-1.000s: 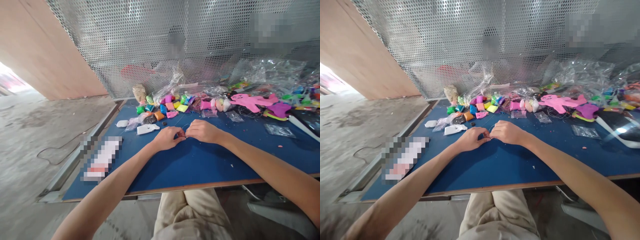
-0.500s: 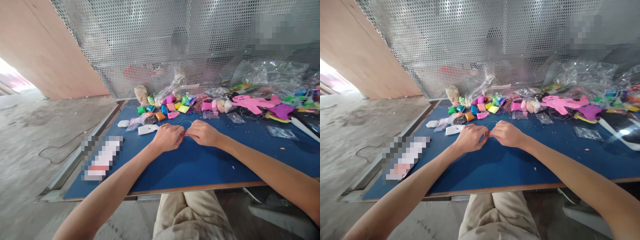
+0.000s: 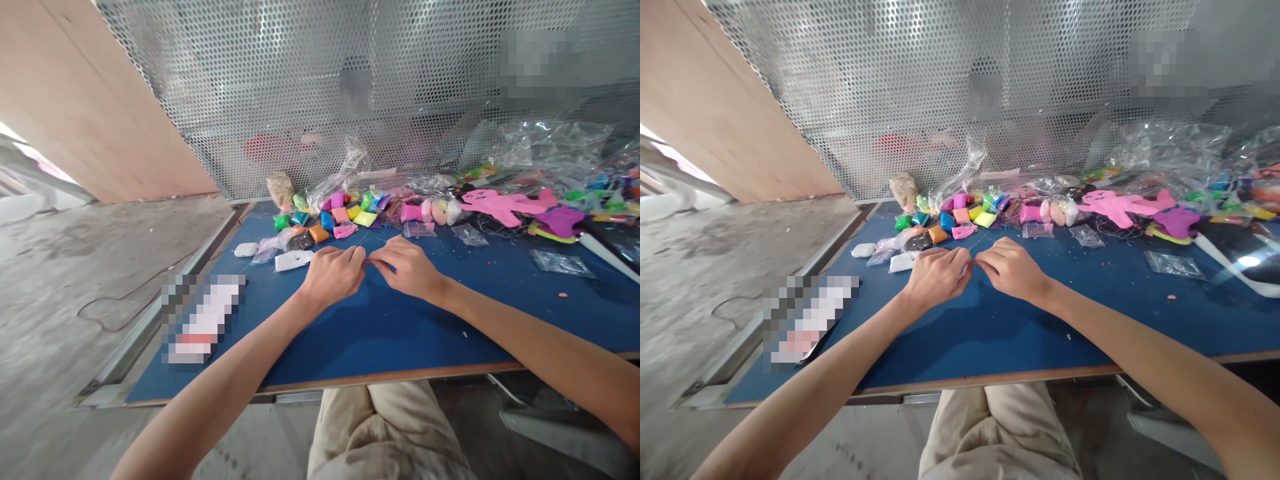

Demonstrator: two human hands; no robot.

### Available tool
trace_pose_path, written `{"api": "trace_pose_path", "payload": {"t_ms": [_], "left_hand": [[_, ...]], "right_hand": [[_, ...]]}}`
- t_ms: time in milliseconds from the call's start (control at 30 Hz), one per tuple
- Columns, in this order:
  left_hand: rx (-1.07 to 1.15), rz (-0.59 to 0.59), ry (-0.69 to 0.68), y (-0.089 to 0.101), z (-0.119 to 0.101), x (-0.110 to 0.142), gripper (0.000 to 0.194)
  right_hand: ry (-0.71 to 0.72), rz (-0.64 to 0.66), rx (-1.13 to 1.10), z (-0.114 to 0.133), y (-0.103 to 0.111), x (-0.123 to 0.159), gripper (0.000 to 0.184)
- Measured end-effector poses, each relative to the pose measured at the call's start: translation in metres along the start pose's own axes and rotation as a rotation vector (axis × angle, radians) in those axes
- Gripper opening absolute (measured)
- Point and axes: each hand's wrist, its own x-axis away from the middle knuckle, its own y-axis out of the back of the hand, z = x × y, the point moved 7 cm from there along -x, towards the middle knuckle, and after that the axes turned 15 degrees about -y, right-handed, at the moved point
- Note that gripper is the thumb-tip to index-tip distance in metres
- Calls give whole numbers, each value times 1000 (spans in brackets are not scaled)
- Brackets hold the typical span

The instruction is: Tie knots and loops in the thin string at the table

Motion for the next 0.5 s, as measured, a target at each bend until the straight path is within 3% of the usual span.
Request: {"api": "trace_pose_path", "payload": {"t_ms": [267, 433, 500], "left_hand": [[50, -38, 113, 2, 6, 0, 11], [410, -93, 269, -7, 26, 9, 17], [561, -146, 264, -6, 32, 10, 22]], "right_hand": [[-4, -35, 37, 0, 2, 0, 12], [11, -16, 9, -12, 2, -3, 11], [53, -4, 5, -17, 5, -5, 12]]}}
